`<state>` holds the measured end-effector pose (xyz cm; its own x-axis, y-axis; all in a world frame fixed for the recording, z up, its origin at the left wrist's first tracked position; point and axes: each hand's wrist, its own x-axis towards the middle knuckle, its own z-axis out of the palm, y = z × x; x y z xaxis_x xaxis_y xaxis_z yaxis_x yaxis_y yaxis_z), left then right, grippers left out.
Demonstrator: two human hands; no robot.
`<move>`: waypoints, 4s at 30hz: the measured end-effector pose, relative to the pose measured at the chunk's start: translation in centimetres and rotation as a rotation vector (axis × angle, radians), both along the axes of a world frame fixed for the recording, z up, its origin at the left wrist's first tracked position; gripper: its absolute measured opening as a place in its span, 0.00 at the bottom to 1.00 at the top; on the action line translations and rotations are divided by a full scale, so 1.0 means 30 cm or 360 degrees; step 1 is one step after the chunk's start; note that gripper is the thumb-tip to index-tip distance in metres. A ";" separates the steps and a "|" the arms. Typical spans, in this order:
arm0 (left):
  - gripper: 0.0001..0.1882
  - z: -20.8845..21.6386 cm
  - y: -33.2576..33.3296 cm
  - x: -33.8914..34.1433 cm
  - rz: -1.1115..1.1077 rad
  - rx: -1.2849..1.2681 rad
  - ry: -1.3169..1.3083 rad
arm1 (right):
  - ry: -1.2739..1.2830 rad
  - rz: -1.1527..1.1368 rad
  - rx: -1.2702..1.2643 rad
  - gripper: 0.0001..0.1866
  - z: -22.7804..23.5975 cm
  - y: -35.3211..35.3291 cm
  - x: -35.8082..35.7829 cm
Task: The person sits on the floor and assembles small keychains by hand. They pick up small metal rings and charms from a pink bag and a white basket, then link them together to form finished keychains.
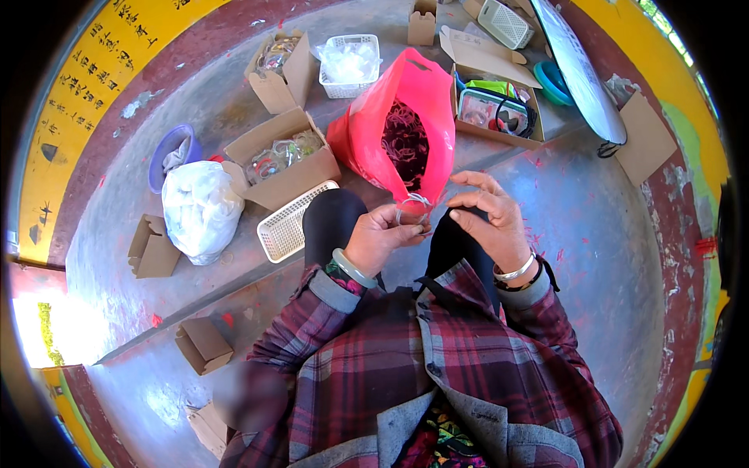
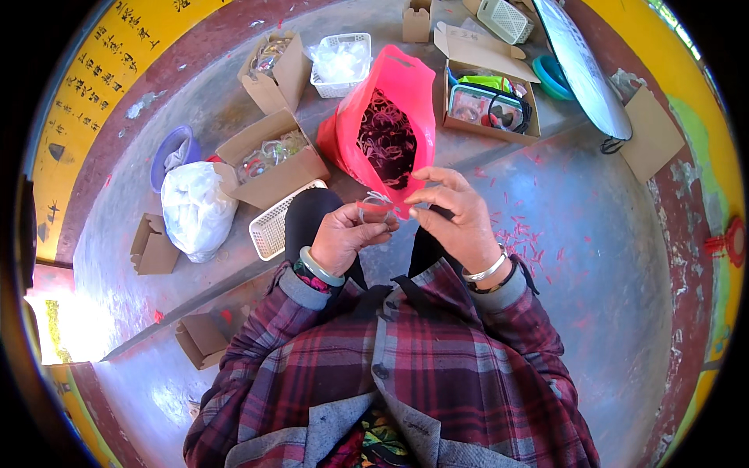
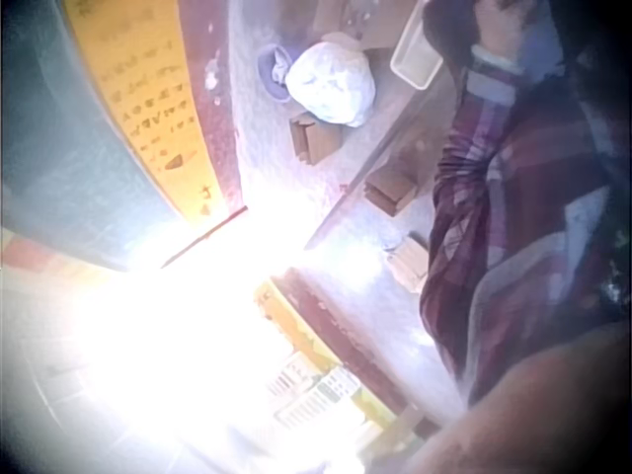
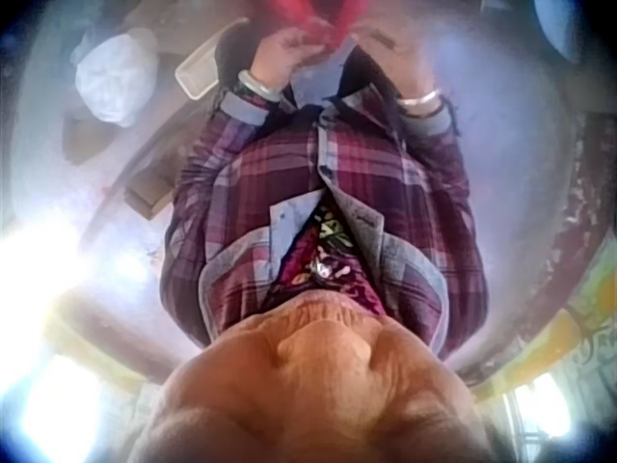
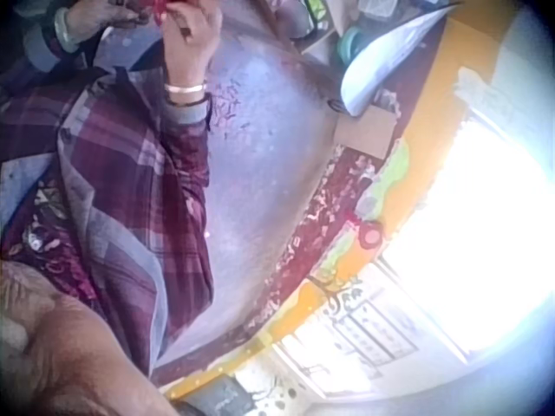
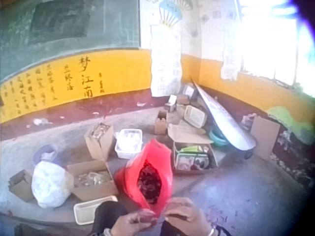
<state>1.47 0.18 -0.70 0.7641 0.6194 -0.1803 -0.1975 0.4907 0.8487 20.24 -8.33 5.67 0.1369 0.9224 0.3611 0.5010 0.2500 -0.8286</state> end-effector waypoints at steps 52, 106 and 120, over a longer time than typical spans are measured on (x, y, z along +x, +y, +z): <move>0.13 0.050 -0.079 0.015 0.0211 0.1546 0.0413 | -0.0353 0.0394 -0.0069 0.05 0.076 0.006 -0.024; 0.20 0.052 -0.024 0.013 0.0804 0.2985 0.0811 | 0.1867 -0.0058 -0.0743 0.13 -0.111 0.052 -0.141; 0.13 0.068 0.076 -0.033 0.0025 0.1125 0.0513 | 0.0377 0.0361 -0.0729 0.12 -0.037 0.082 0.044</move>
<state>0.47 2.48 1.34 0.7312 0.6803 0.0498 0.1099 -0.1895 0.9757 21.56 -5.88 4.57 -0.0542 0.9935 -0.1000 0.2635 -0.0823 -0.9611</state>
